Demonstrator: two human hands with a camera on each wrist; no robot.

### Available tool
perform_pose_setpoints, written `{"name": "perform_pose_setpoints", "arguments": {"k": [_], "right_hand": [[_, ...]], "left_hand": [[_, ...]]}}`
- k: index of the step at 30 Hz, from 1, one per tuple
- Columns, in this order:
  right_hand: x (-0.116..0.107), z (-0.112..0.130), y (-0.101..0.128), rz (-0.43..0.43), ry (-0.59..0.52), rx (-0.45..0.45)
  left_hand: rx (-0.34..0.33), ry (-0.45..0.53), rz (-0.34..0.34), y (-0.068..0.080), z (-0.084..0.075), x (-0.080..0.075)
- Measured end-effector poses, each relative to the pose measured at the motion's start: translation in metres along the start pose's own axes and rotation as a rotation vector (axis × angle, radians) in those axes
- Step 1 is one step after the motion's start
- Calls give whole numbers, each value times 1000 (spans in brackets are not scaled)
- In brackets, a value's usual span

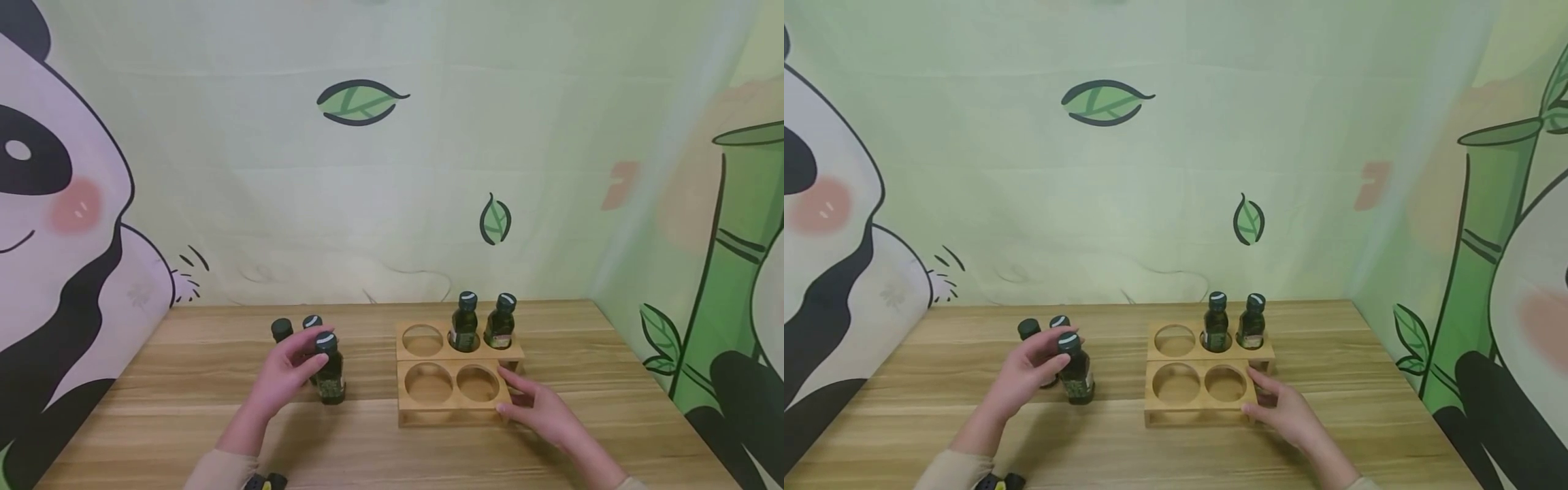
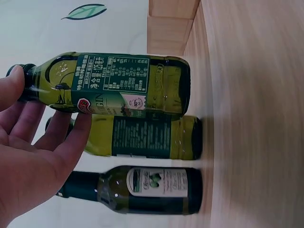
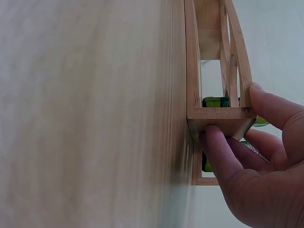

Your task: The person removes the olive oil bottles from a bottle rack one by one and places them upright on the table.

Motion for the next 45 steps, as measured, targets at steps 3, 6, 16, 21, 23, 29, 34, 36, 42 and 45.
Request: {"name": "perform_pose_setpoints", "arguments": {"k": [3, 6, 16, 21, 23, 29, 34, 36, 42, 45], "right_hand": [[0, -1, 0, -5, 7, 7], [0, 0, 0, -13, 6, 20], [1, 0, 1, -9, -5, 2], [1, -1, 1, -5, -6, -8], [1, -1, 0, -6, -1, -8], [1, -1, 1, -2, -14, -5], [1, -3, 0, -7, -11, -1], [1, -5, -1, -8, -5, 1], [1, -6, -2, -12, -5, 8], [1, -6, -2, -11, -8, 8]], "left_hand": [[2, 7, 20, 3, 1, -2], [5, 0, 30, 6, 3, -5], [-27, -14, 15, 15, 9, -11], [-23, -15, 4, 17, 11, -14], [-22, -25, 1, 18, 11, -15], [-45, -53, -7, 19, 11, -18], [-61, -51, -9, 19, 12, -19], [-64, -52, -9, 19, 12, -19], [-59, -55, -3, 20, 12, -19], [-74, -56, -5, 19, 13, -20]]}}
Point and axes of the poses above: each hand's wrist, its own y-axis away from the middle knuckle, its own x-axis out of the palm, z = x × y, the point moved 2 cm from there along -y, towards the middle knuckle, and after that the axes turned 6 degrees about z, right-handed, at the moved point
